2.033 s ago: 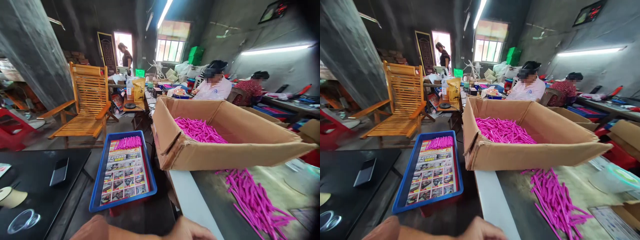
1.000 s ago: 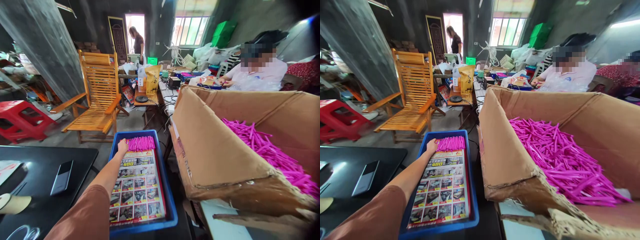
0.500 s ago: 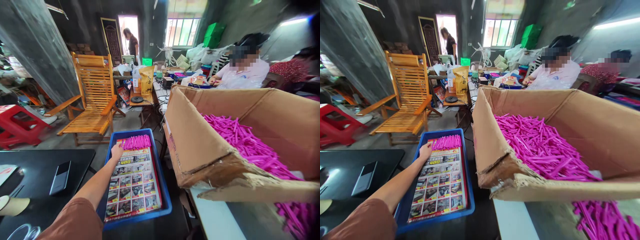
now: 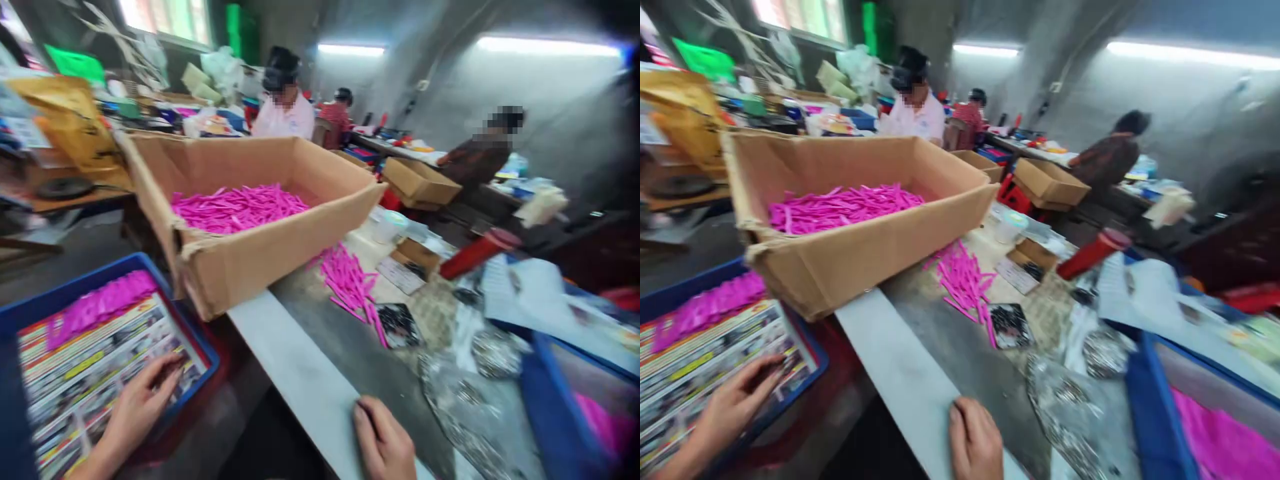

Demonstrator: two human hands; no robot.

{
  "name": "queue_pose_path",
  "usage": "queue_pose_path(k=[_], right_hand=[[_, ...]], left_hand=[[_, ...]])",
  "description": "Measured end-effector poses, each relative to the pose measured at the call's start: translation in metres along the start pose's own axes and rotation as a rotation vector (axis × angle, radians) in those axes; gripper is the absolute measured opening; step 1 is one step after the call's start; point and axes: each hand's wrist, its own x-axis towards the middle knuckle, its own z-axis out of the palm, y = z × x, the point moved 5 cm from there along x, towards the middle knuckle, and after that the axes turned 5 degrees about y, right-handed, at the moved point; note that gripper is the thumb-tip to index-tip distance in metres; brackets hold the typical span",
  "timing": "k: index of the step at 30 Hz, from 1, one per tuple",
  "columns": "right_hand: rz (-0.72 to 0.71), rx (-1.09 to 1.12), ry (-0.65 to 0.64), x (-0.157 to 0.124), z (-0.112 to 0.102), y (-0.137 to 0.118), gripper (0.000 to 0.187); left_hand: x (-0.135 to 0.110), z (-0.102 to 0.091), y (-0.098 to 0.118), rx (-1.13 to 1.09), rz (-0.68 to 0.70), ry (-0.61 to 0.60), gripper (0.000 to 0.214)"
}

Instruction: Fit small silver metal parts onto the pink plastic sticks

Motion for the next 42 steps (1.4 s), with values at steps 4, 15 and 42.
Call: queue_pose_path(k=[4, 15, 42], right_hand=[[-0.045, -0.046, 0.006, 0.010, -0.001, -0.012, 0.018], [-0.017, -0.027, 0.002, 0.013, -0.005, -0.012, 0.018], [0.015, -0.007, 0.011, 0.015, -0.004, -0.008, 0.015]], left_hand=[[-0.007, 0.034, 0.085, -0.122, 0.309, -0.112, 0.014], [0.015, 0.095, 0.268, -0.256, 0.909, -0.411, 0.018], [0.009, 0.182, 0.306, -0.155, 0.810, -0.492, 0.014]])
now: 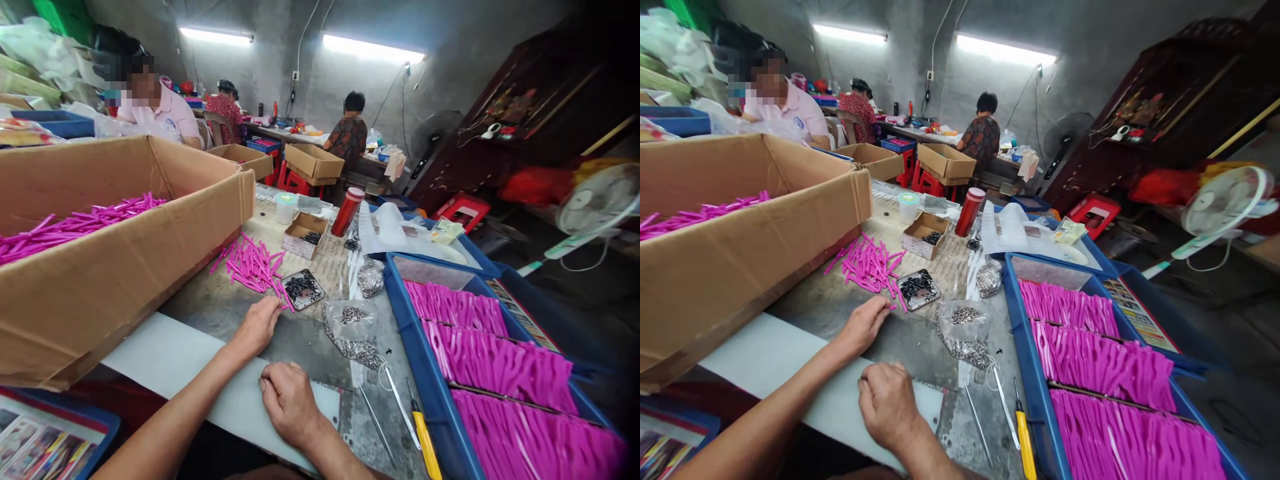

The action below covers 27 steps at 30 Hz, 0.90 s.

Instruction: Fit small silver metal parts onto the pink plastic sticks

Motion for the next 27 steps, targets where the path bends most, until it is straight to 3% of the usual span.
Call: queue_pose_path(k=[8, 12, 16, 18, 20, 27], right_hand=[[0.065, 0.117, 0.037, 0.002, -0.009, 0.002, 0.018], [0.149, 0.101, 0.104, 0.023, -0.035, 0.021, 0.016], [0.214, -0.106, 0.108, 0.063, -0.068, 0.054, 0.016], [0.244, -0.282, 0.034, 0.083, -0.076, 0.070, 0.017], [0.274, -0.482, -0.147, 0.099, -0.074, 0.085, 0.019], [0.264, -0.605, -0.396, 0.120, -0.049, 0.115, 0.019]], left_hand=[[-0.010, 0.006, -0.005, -0.183, 0.001, 0.115, 0.014], [-0.011, 0.006, -0.014, -0.225, -0.014, 0.153, 0.014], [-0.010, 0.005, -0.015, -0.266, 0.000, 0.191, 0.014], [-0.010, 0.005, -0.014, -0.272, 0.005, 0.207, 0.013], [-0.011, 0.004, -0.014, -0.278, 0.003, 0.208, 0.013], [-0.011, 0.006, -0.016, -0.302, -0.006, 0.197, 0.014]])
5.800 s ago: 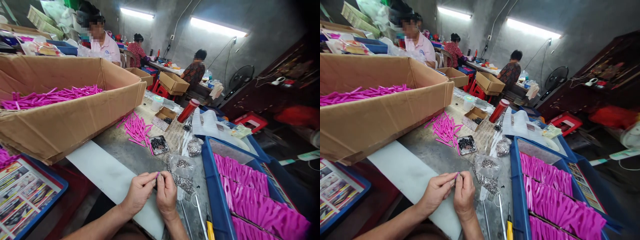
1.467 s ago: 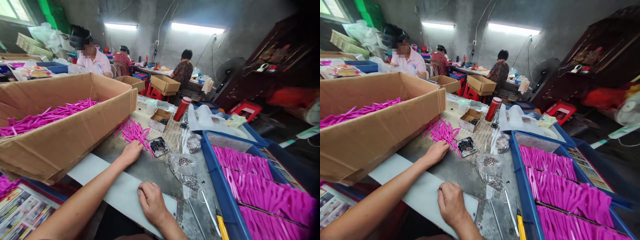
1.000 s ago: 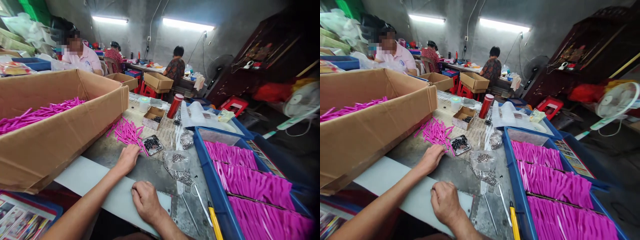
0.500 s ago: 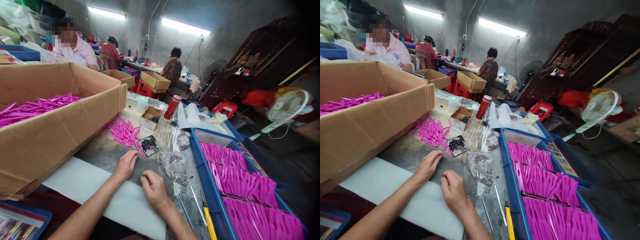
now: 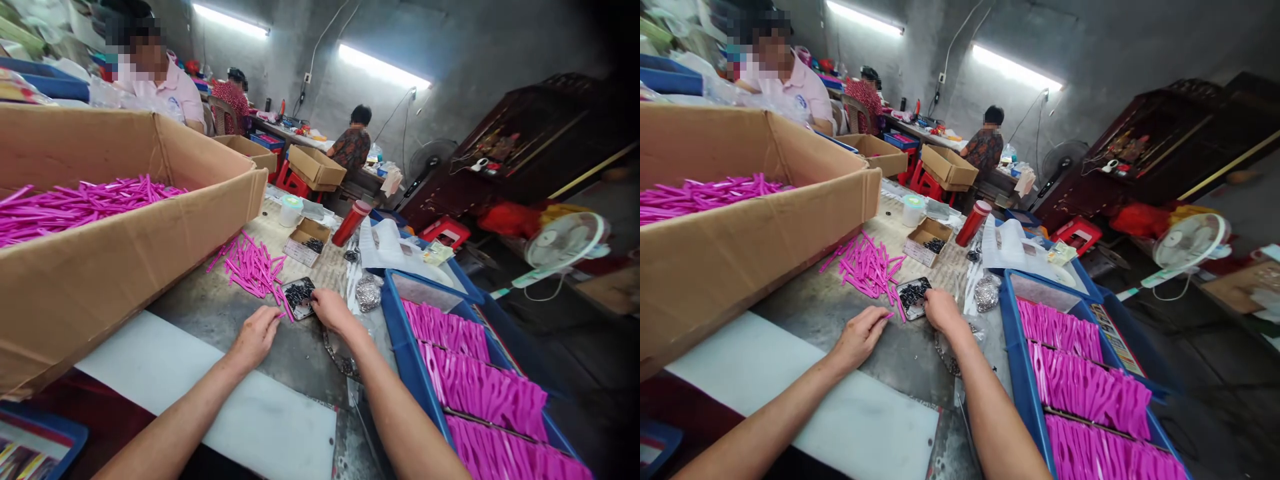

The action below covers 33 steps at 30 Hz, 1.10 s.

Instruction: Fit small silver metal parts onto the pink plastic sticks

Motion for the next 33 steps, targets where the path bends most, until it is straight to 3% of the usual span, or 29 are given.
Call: queue_pose_path(k=[10, 19, 28, 33], right_hand=[[-0.021, -0.077, -0.104, 0.012, 0.019, 0.007, 0.022], [-0.015, 0.047, -0.079, 0.010, 0.019, 0.006, 0.018], [0.013, 0.482, 0.044, -0.005, -0.003, 0.000, 0.013], [0.041, 0.848, 0.055, -0.025, 0.003, -0.018, 0.018]], left_hand=[[0.001, 0.000, 0.000, -0.005, -0.013, -0.009, 0.015], [0.000, 0.000, -0.001, -0.010, -0.025, 0.009, 0.015], [0.001, -0.004, -0.001, -0.146, -0.103, 0.037, 0.013], [0.000, 0.001, -0.011, -0.523, -0.360, 0.088, 0.010]])
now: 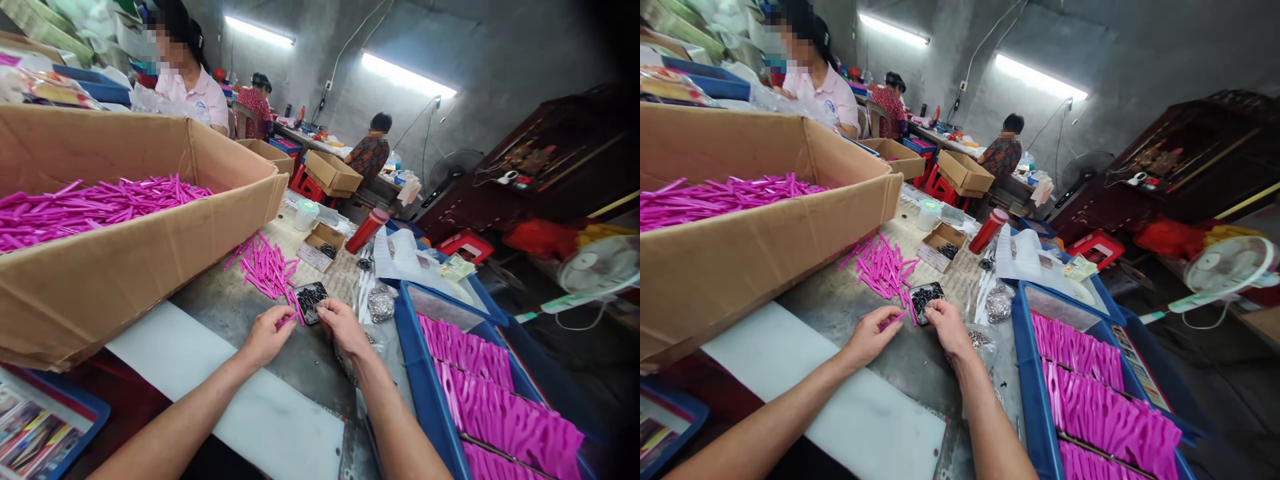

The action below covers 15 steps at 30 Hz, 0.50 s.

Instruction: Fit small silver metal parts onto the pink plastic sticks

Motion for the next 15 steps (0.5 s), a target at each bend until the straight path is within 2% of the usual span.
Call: queue_pose_path(k=[1, 4, 6, 12, 15], right_hand=[[0.024, 0.130, 0.007, -0.005, 0.004, -0.002, 0.018], [0.151, 0.734, 0.001, -0.021, 0.017, -0.006, 0.020], [0.210, 0.986, -0.019, -0.029, 0.024, -0.010, 0.020], [0.254, 1.265, -0.020, -0.046, 0.033, -0.014, 0.016], [0.271, 1.341, -0.024, -0.052, 0.037, -0.014, 0.015]], left_hand=[[0.000, 0.002, -0.001, -0.050, -0.035, -0.003, 0.010], [-0.001, 0.009, 0.006, -0.128, -0.079, -0.040, 0.012], [-0.003, 0.013, 0.014, -0.172, -0.100, -0.067, 0.014], [-0.014, 0.026, 0.034, -0.485, -0.265, -0.163, 0.019], [-0.021, 0.029, 0.034, -0.501, -0.314, -0.141, 0.018]])
